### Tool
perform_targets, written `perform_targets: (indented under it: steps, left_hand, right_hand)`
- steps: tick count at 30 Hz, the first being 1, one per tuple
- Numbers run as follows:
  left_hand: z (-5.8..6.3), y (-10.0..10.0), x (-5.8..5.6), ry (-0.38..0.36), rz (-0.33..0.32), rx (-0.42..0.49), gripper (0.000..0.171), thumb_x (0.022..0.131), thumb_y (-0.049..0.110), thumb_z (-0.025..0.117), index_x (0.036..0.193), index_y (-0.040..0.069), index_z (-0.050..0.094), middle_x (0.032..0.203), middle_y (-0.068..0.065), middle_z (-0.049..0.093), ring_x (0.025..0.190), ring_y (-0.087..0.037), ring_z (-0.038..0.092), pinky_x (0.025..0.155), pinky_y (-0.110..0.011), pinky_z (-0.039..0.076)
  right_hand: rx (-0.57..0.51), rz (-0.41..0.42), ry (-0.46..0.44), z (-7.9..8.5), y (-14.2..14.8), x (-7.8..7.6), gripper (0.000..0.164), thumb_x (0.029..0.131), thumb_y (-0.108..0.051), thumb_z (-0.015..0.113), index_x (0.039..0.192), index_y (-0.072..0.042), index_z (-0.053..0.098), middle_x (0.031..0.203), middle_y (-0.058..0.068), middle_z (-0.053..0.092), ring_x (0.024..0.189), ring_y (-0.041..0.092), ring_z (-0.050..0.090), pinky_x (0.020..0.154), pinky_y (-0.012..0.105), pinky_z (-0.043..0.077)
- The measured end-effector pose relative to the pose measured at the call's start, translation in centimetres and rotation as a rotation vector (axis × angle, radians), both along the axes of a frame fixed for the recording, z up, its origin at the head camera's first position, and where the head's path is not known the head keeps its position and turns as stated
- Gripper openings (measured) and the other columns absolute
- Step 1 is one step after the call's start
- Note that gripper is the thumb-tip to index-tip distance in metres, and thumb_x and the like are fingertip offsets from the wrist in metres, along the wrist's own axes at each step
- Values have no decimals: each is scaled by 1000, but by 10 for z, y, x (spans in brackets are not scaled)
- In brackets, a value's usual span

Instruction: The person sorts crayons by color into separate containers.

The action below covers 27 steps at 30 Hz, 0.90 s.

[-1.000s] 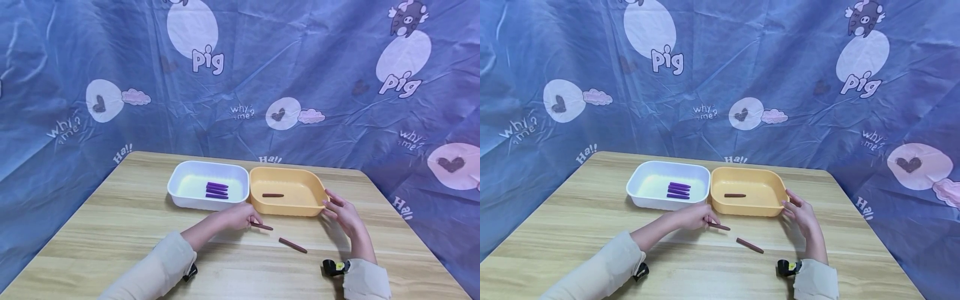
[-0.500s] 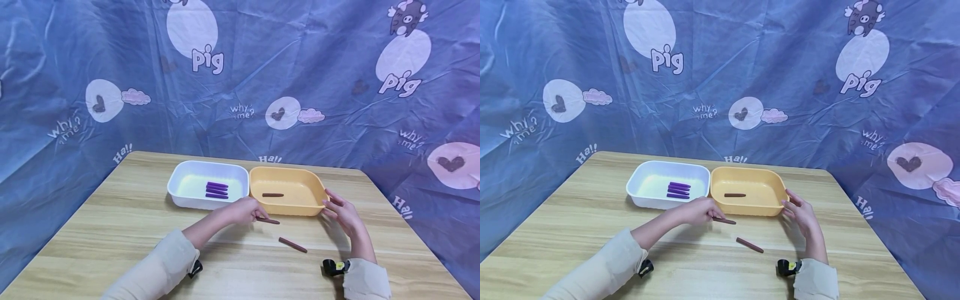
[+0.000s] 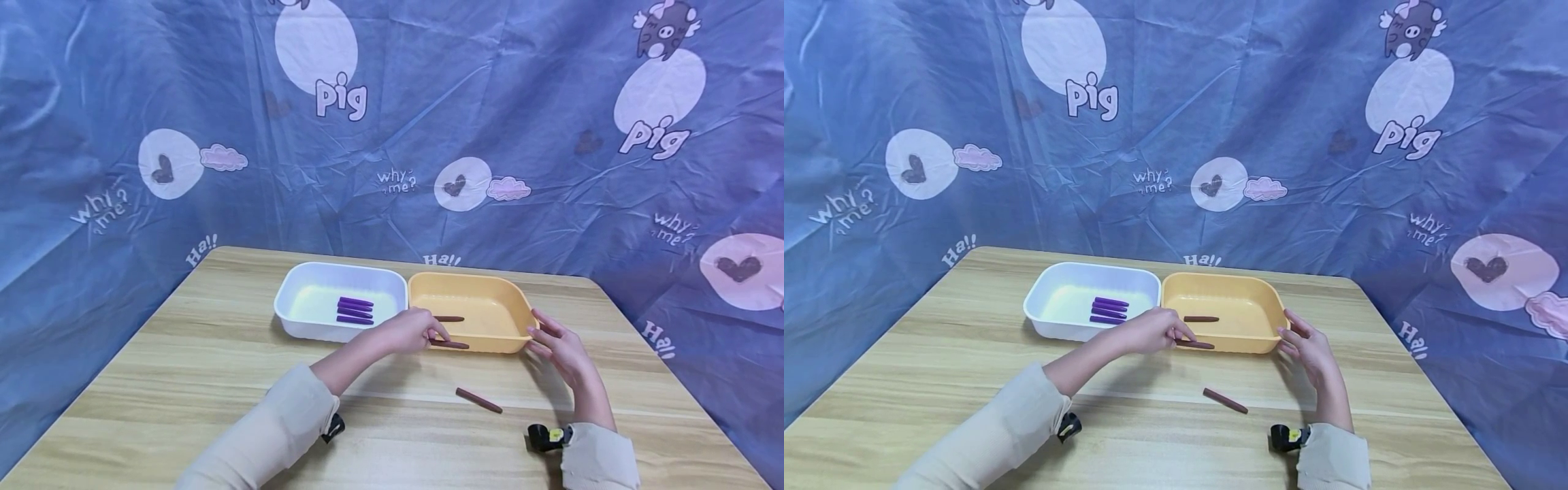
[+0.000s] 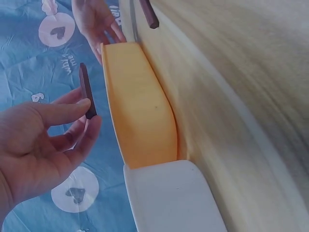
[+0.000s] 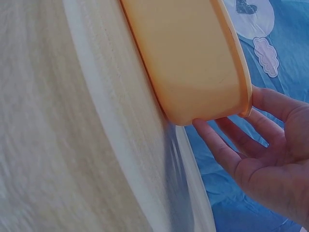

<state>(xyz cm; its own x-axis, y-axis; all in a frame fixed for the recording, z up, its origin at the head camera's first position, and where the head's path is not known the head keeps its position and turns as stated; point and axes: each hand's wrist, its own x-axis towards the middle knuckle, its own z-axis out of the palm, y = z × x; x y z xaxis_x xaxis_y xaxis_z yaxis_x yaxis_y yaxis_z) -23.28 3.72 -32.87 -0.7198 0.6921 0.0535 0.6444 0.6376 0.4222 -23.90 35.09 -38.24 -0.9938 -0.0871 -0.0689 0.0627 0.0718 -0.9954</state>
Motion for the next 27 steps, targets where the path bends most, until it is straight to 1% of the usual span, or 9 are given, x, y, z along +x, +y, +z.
perform_targets:
  steps: [2,6,9,13,17,21,24,27]
  left_hand:
    - [2,2,-3,-13,25,-6,43,78,-12,56,102,19,73,60,7,46,59,-6,39,47,-14,29]
    - [5,4,-9,-30,55,-1,42,78,-11,57,103,19,72,73,5,59,70,-7,49,55,-14,37]
    - [6,6,-13,-9,57,6,42,77,-11,57,103,18,72,81,4,64,76,-9,53,61,-15,42]
    - [8,9,-19,24,70,14,43,76,-12,57,104,17,72,85,4,65,82,-12,55,68,-19,45]
    - [10,13,-23,32,93,0,43,76,-11,58,105,17,71,91,2,67,89,-15,57,75,-21,46]
    - [11,17,-28,26,121,-9,42,77,-11,58,104,18,72,91,2,67,87,-13,57,72,-18,45]
    - [12,21,-33,25,147,-9,41,78,-10,58,103,19,72,86,2,67,84,-12,56,69,-17,44]
    - [13,24,-37,34,166,-11,40,79,-9,58,103,19,72,82,3,66,83,-12,56,69,-18,43]
  right_hand:
    - [-6,-4,-1,0,0,0,68,93,-10,54,144,3,11,146,28,8,99,-3,49,95,33,42]
    - [-22,-10,-2,-1,1,0,68,93,-10,54,144,3,11,146,28,8,101,0,50,95,33,42]
    - [-23,-3,-1,0,0,0,67,94,-9,53,144,3,10,145,28,7,102,0,49,95,33,42]
    - [-25,1,-3,1,-1,0,66,94,-8,51,144,3,10,145,29,7,102,0,49,96,33,41]
    - [-44,-10,-13,3,-2,1,66,94,-7,52,144,2,10,146,28,7,101,0,50,96,34,41]
    - [-46,-16,-17,3,-3,0,67,94,-7,52,144,2,10,145,28,7,101,0,50,96,34,41]
    - [-40,-17,-16,3,-2,0,67,93,-8,53,144,2,11,145,28,8,100,1,51,95,34,42]
    - [-44,-19,-18,3,-2,1,67,93,-7,53,144,2,11,146,27,8,99,-1,51,95,33,42]
